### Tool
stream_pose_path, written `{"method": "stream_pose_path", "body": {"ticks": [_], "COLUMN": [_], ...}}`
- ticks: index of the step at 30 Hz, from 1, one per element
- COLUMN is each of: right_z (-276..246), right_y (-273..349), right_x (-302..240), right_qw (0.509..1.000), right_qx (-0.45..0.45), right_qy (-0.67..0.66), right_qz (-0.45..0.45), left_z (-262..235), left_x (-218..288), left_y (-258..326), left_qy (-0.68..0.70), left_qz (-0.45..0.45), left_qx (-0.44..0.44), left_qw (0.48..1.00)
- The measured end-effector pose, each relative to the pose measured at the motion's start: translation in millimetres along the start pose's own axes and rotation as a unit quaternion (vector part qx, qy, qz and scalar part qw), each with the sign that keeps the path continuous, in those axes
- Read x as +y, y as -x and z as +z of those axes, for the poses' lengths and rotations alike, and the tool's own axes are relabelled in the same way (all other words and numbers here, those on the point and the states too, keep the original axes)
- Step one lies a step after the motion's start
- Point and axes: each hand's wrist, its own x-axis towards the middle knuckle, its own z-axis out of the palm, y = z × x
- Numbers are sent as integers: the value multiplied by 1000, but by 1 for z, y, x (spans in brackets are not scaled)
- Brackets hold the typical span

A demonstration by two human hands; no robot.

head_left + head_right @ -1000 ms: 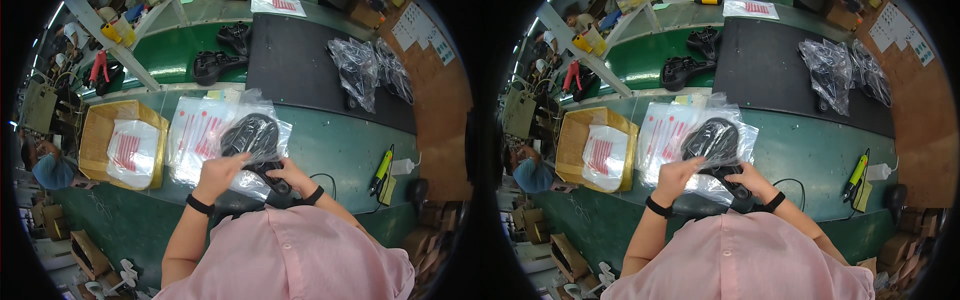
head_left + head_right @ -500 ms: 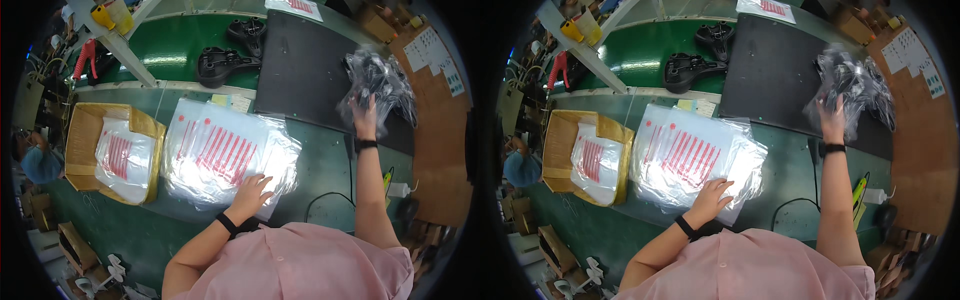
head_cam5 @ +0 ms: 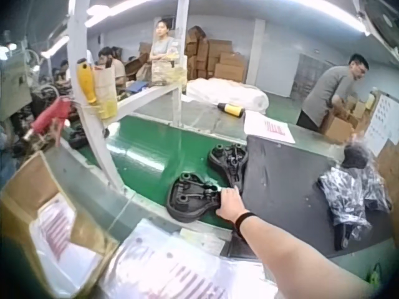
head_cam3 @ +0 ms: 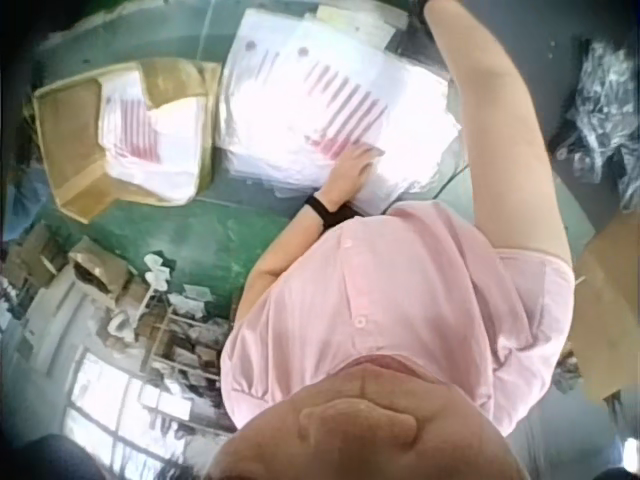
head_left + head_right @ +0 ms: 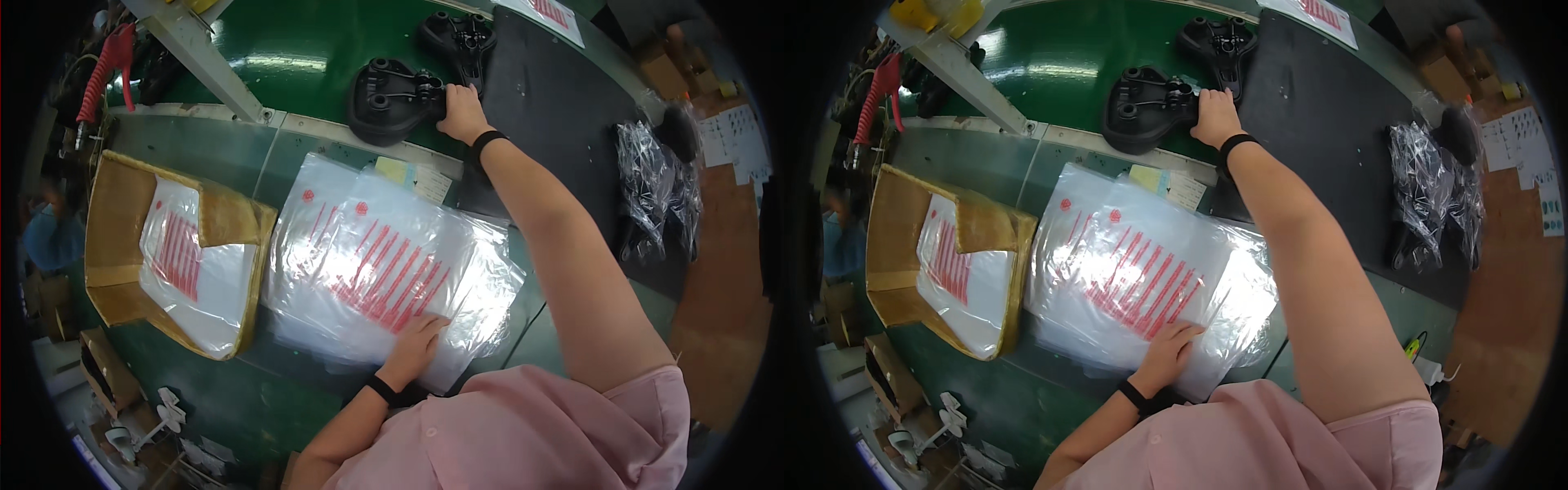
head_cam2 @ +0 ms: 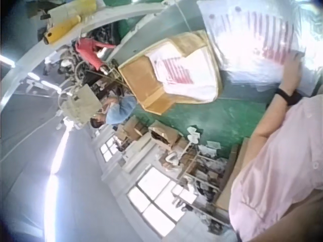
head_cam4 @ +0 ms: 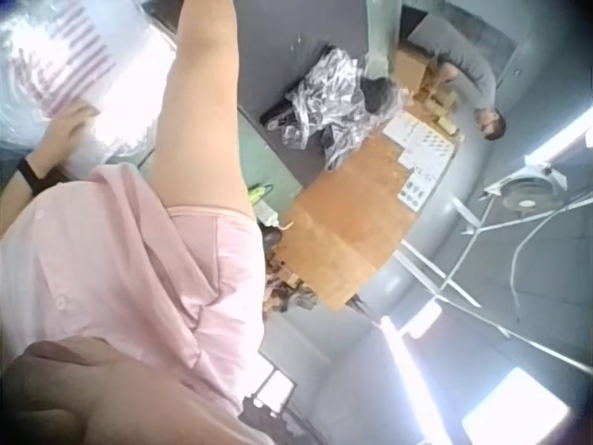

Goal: The person repeatedly picks up black bicycle seats from a table, places each into a clear plastic bag, and sets the packaged seat aside. The person handles the seats one at a time, turning them over to inspect the underside before bagging. The process continues with multiple seats throughout the clip.

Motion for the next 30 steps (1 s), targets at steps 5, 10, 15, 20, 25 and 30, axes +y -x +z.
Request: {"method": "stream_pose_path", "body": {"ticks": [5,10,15,20,25,30], "right_z": [-62,-122,-169,-199,-214,-169], "right_y": [57,186,323,427,520,587], "right_x": [-42,-46,-70,-71,-52,-28], "right_qw": [965,391,243,190,517,859], "right_qx": [-137,-258,-170,-130,-8,92], "right_qy": [-223,-861,-952,-971,-825,-305], "right_qz": [10,195,76,63,228,402], "left_z": [-6,-26,-12,32,31,85], "left_x": [3,14,53,51,52,78], "left_y": [-1,9,20,27,34,28], "left_qy": [-1,-50,-133,-118,-251,-434], "left_qz": [1,-17,23,35,-1,1], "left_qx": [-8,-16,-28,-47,-17,-48], "left_qw": [1000,998,990,991,968,900]}}
